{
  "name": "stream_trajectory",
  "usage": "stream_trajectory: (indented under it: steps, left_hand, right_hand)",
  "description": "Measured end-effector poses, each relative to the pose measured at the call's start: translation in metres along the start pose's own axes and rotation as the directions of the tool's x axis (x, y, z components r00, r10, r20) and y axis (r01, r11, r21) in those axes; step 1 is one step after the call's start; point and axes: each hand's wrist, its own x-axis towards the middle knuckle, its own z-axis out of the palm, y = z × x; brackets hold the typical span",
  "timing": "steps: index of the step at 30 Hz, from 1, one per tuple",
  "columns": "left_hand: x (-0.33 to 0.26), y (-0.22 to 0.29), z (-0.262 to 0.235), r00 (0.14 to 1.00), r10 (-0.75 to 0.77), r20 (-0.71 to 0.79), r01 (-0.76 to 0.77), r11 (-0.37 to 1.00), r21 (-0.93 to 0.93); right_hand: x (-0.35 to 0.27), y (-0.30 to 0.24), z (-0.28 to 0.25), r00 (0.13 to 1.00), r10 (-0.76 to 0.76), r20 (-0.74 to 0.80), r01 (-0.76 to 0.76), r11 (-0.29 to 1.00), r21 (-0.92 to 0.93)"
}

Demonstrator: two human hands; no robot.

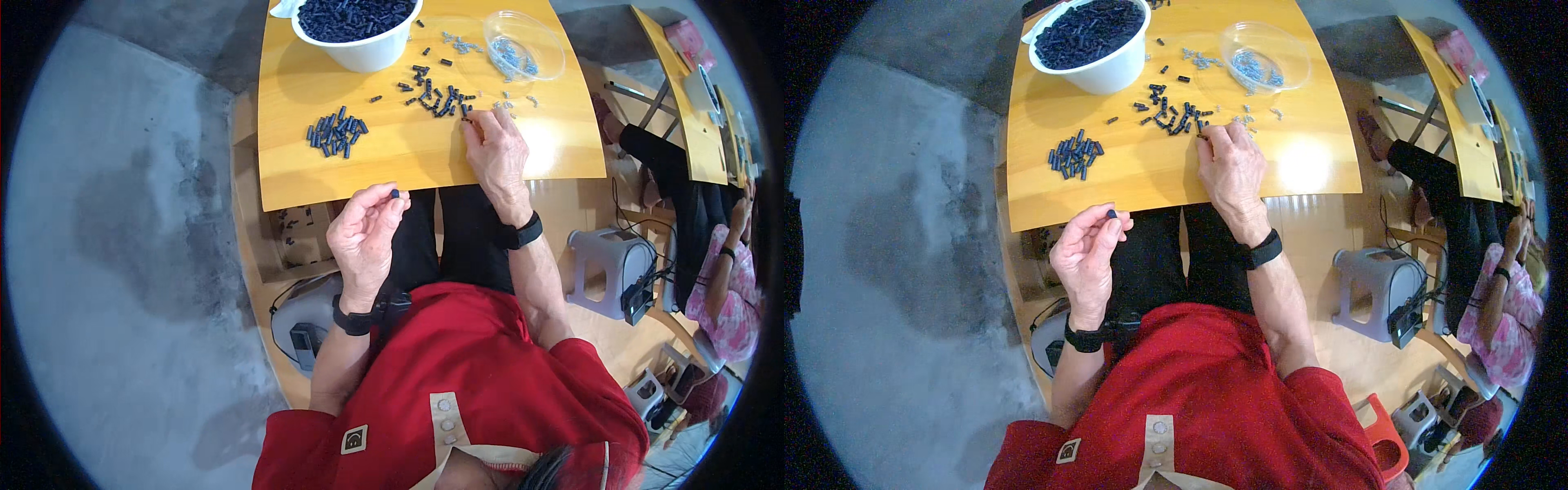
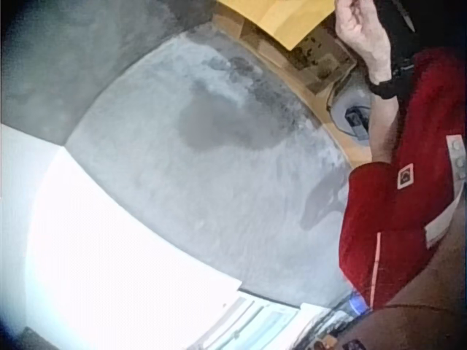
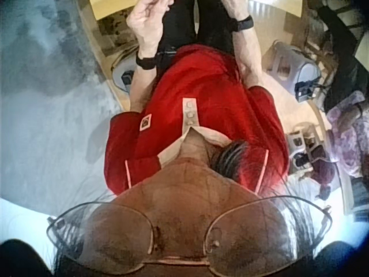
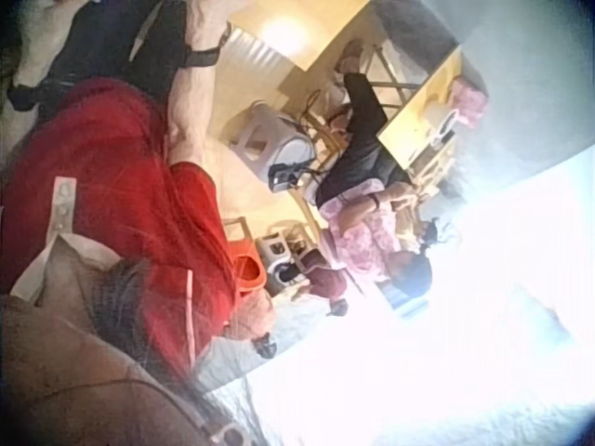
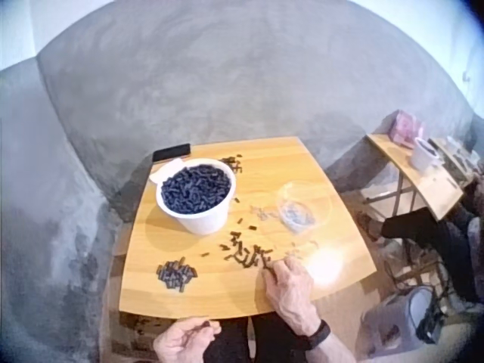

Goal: Assembling small black and grey plastic components at a work table.

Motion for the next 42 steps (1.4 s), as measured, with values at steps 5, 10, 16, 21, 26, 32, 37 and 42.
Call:
stream_trajectory:
  steps: [5,10,16,21,26,32,37,42]
  left_hand:
    - [-0.007,0.007,0.009,0.983,0.156,0.094,-0.160,0.986,0.039]
    - [-0.015,0.020,0.016,0.937,0.303,0.175,-0.336,0.919,0.206]
    - [-0.036,0.038,0.026,0.882,0.360,0.306,-0.462,0.790,0.402]
    - [-0.054,0.037,0.026,0.921,0.298,0.252,-0.370,0.871,0.323]
    - [-0.074,0.039,0.034,0.868,0.398,0.298,-0.487,0.799,0.352]
    - [-0.086,0.037,0.035,0.816,0.496,0.297,-0.578,0.688,0.439]
    - [-0.093,0.038,0.024,0.823,0.485,0.297,-0.561,0.609,0.561]
    - [-0.097,0.041,0.025,0.834,0.405,0.375,-0.552,0.578,0.601]
  right_hand:
    - [-0.008,-0.002,-0.020,0.996,0.088,-0.035,-0.083,0.991,0.106]
    - [-0.045,-0.052,-0.075,0.911,0.177,0.372,-0.400,0.600,0.693]
    - [-0.072,-0.071,-0.096,0.838,0.028,0.546,-0.523,0.328,0.787]
    - [-0.095,-0.060,-0.101,0.650,-0.117,0.751,-0.750,-0.262,0.608]
    - [-0.107,-0.068,-0.116,0.637,-0.141,0.758,-0.737,-0.402,0.544]
    - [-0.118,-0.075,-0.122,0.651,-0.057,0.757,-0.752,-0.180,0.634]
    - [-0.120,-0.086,-0.131,0.824,0.067,0.563,-0.564,0.199,0.802]
    - [-0.120,-0.081,-0.140,0.809,0.074,0.584,-0.565,0.375,0.735]
